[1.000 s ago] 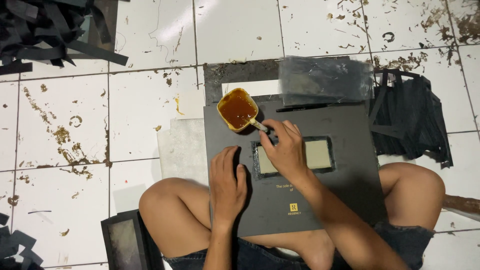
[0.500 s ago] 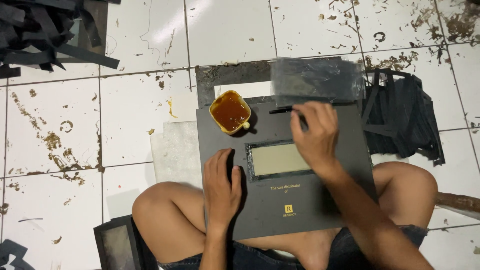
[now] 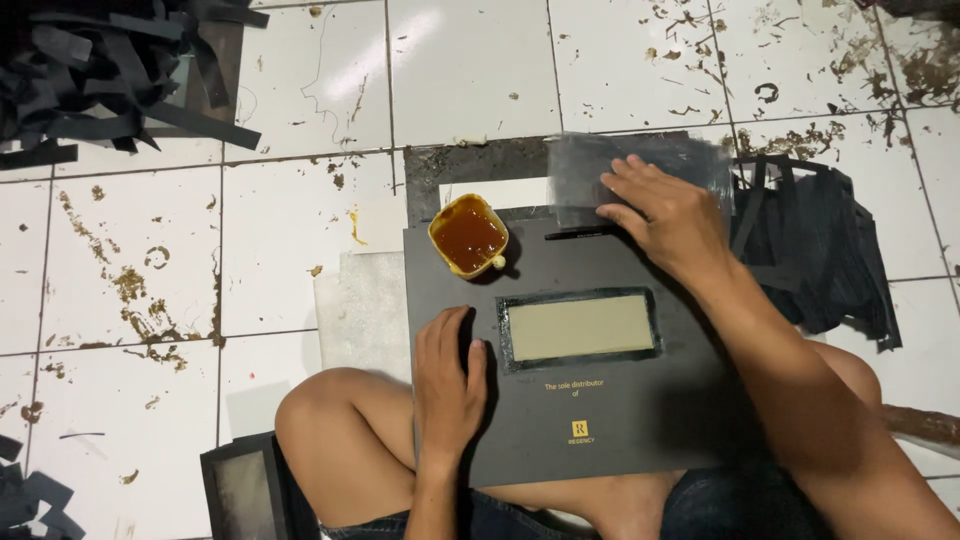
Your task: The person sits on the floor with a screen-printing frame board on their lap, positions a rectangular stencil sheet inside the frame, presses it flat, then dips a small stick into a cup of glue and spreads glue along the stencil edges, finally peeling a piece of plastic film by hand.
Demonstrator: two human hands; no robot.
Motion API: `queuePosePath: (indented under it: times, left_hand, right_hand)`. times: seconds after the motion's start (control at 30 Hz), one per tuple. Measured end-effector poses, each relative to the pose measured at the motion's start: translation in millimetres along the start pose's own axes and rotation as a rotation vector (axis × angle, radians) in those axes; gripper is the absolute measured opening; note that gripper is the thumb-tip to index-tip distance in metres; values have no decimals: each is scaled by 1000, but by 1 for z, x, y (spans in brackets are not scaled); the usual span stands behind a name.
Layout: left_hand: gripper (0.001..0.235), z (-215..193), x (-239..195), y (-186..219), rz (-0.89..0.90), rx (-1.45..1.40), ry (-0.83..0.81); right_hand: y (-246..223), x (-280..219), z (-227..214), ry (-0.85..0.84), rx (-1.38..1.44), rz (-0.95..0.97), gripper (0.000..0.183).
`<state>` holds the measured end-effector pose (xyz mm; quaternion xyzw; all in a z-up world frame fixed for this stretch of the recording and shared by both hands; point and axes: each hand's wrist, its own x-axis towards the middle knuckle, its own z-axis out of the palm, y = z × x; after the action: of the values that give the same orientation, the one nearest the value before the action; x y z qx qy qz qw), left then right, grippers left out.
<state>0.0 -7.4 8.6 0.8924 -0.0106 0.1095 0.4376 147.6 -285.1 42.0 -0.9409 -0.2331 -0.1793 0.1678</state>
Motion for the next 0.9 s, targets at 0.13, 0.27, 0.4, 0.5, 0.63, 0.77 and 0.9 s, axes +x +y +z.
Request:
queuePosePath:
  times: [0.13, 0.27, 0.4, 0.5, 0.63, 0.77, 0.9]
  left_hand:
    - [38, 1, -1, -1, -1, -3, -1]
    - [37, 1, -2, -2, 6, -16, 9]
    - [35, -3, -4, 0, 36, -87, 35]
    - [30, -8, -7, 0, 52, -201, 73]
    - [23, -9, -11, -6, 101, -324, 132]
    - [22, -8, -14, -14, 122, -340, 164]
    - [23, -8, -17, -14, 133, -385, 215]
  right_hand:
    - [7, 3, -3, 34, 65, 6, 27]
    - [9, 4, -2, 15, 49, 7, 21]
    - [15, 2, 9, 122, -5, -86, 14]
    - [17, -1, 16, 208, -72, -142, 15]
    - [22, -4, 22, 304, 137, -3, 13]
    - [34, -12, 18, 477, 195, 54, 14]
    - [21, -13, -24, 708, 297, 303, 22]
